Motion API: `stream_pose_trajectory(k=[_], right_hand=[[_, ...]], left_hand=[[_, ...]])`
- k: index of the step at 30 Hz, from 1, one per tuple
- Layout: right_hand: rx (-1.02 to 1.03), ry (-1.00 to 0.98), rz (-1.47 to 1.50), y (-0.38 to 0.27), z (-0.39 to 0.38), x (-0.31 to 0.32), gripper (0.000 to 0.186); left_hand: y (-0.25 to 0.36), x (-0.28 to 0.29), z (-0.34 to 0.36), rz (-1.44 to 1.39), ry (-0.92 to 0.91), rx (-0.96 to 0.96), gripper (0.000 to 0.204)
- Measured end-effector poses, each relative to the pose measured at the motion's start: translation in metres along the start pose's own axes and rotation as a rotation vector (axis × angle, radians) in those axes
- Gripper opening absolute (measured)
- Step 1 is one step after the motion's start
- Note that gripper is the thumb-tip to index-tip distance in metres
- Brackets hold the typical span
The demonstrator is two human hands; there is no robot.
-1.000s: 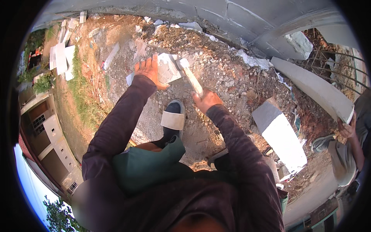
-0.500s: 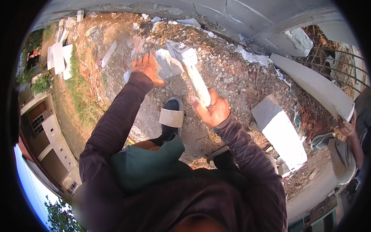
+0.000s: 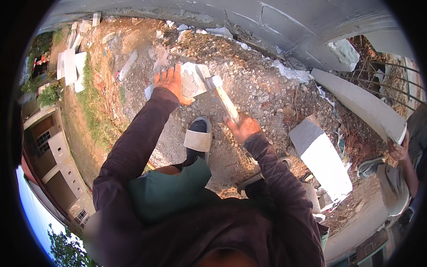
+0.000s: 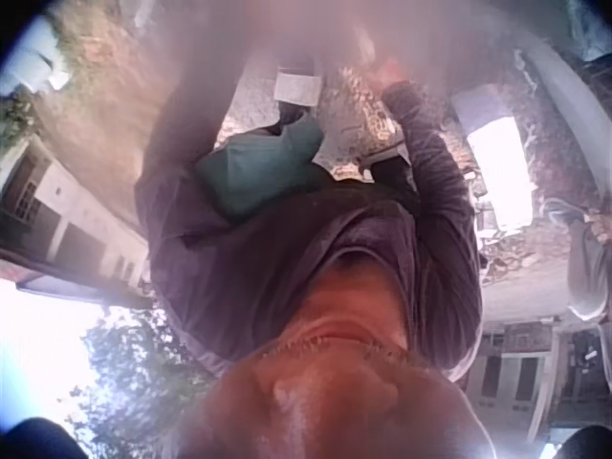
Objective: The person picks up white blocks, applies mortar with a trowel, and places them onto a partially built wall. The person uses a hammer to adjust block positions and continues stacking blocks along the wall.
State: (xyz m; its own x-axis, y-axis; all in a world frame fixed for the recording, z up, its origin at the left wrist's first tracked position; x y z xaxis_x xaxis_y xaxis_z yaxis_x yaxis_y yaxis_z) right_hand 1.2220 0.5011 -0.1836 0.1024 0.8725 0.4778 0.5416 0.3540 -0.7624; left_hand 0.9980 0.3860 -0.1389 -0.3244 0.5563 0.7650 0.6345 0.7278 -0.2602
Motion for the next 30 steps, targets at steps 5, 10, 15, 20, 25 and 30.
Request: stream_pose_trajectory(k=[5, 10, 15, 20, 25, 30], right_hand=[[0.066, 0.166, 0.305, -0.011, -0.008, 0.014, 0.046], [-0.134, -0.236, -0.091, 0.043, 0.002, -0.016, 0.056], [-0.030, -0.228, -0.062, 0.024, -0.006, -0.005, 0.059], [0.036, 0.052, 0.137, -0.020, -0.005, 0.038, 0.048], [0.015, 0.083, 0.129, 0.005, -0.009, -0.002, 0.051], [0.025, 0.101, 0.097, 0.011, -0.003, 0.009, 0.048]], left_hand=[[0.007, 0.004, 0.009, -0.057, 0.155, -0.057, 0.122], [0.004, 0.007, 0.010, -0.020, 0.007, 0.008, 0.133], [-0.003, -0.007, 0.006, -0.068, 0.014, 0.014, 0.131], [0.004, 0.001, 0.008, -0.062, 0.111, -0.032, 0.123], [0.003, 0.004, 0.009, -0.057, 0.044, -0.044, 0.123], [-0.005, -0.001, 0.006, -0.030, 0.024, 0.002, 0.125]])
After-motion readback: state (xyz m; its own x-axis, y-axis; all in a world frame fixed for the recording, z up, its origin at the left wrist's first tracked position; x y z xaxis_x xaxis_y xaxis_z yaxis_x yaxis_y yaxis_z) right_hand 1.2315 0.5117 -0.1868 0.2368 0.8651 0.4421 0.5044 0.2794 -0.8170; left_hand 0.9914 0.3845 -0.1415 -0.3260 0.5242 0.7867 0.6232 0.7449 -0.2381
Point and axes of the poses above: each hand's wrist, its own z-axis towards the middle knuckle, its own x-axis out of the back of the hand, y = z × x, the point moved 4 cm from there along z, towards the middle knuckle, and after that the axes turned 8 degrees about x, right-handed, at the moved point
